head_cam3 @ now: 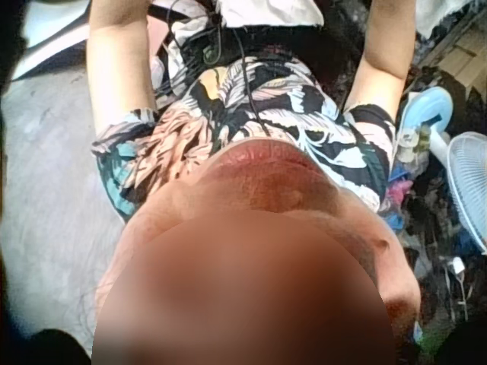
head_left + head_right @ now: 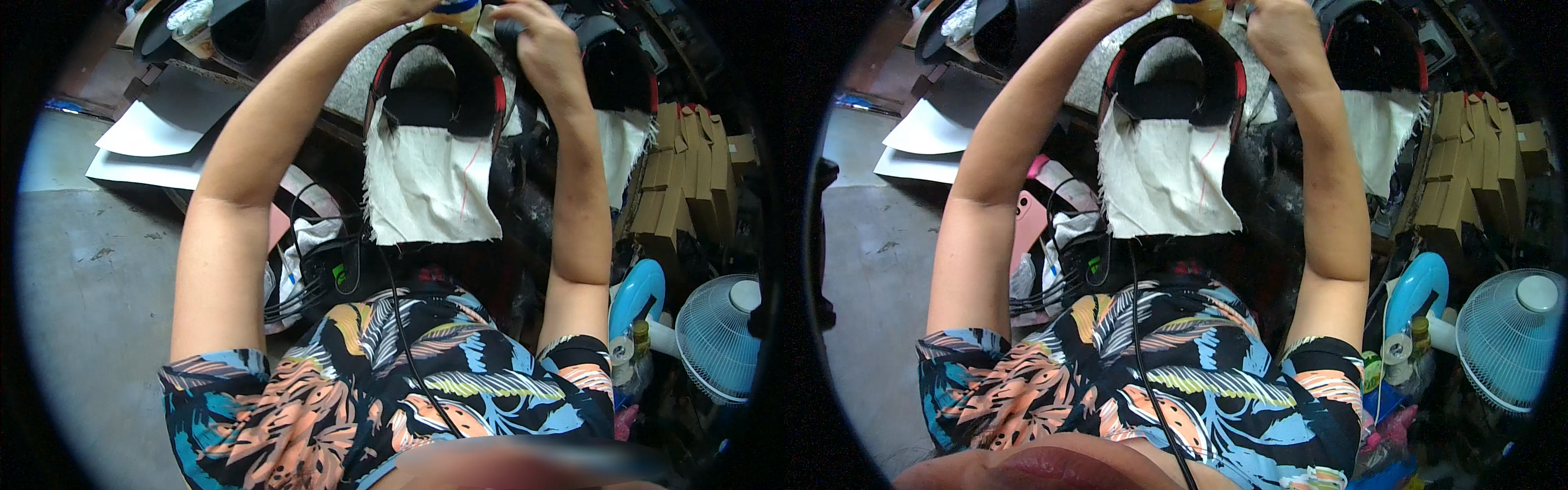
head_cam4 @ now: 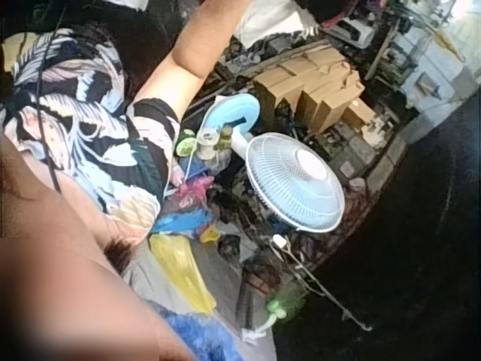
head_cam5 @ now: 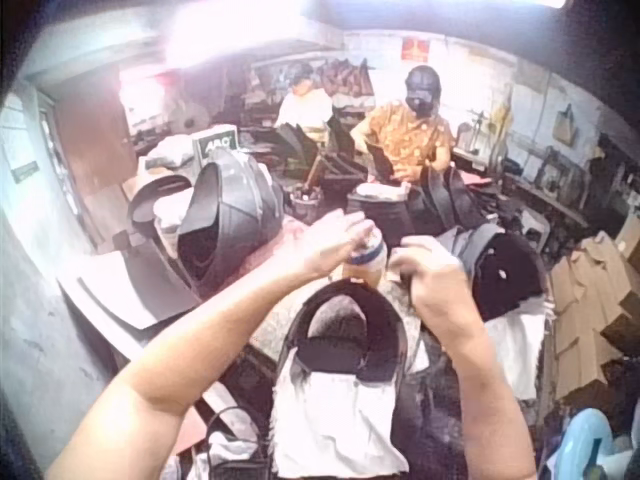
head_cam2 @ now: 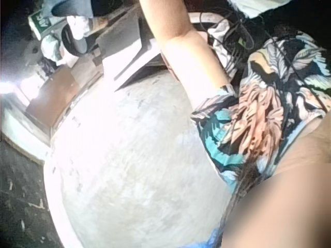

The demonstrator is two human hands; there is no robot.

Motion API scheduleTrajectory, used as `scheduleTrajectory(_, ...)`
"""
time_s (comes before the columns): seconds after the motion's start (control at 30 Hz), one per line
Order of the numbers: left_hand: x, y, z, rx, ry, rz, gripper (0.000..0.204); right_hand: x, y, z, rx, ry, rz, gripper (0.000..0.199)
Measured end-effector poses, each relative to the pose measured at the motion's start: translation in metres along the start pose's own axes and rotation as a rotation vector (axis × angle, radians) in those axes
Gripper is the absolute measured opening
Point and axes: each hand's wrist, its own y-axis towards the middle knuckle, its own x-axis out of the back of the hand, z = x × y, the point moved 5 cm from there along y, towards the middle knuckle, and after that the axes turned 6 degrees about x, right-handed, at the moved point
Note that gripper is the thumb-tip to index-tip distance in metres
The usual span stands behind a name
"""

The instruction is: The person inserts a white fabric piece into the interior of a black shoe, presses it into place, and trims excess fabric with scissors. The person repeats this process on a second shoe, adjusting and cutting the fabric to fit the shoe interior.

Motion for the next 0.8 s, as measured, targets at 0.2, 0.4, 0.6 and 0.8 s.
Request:
scheduleTrajectory(0.2,0.079,-0.034,-0.058,0.138,-0.515,-0.103,0.011,0.009,-0.073,0.046,-0.598,0.376,0.162,0.064)
scheduleTrajectory(0.4,0.039,-0.067,-0.124,0.099,-0.394,0.643,0.03,-0.008,-0.1,0.042,-0.517,0.234,0.051,0.075)
scheduleTrajectory(0.6,0.014,-0.068,-0.116,0.135,-0.482,0.607,0.018,0.026,-0.096,0.086,-0.216,0.278,-0.166,0.05)
scheduleTrajectory(0.8,0.012,-0.061,-0.118,0.189,-0.525,0.533,0.009,0.005,-0.117,0.086,-0.469,0.458,-0.004,0.031)
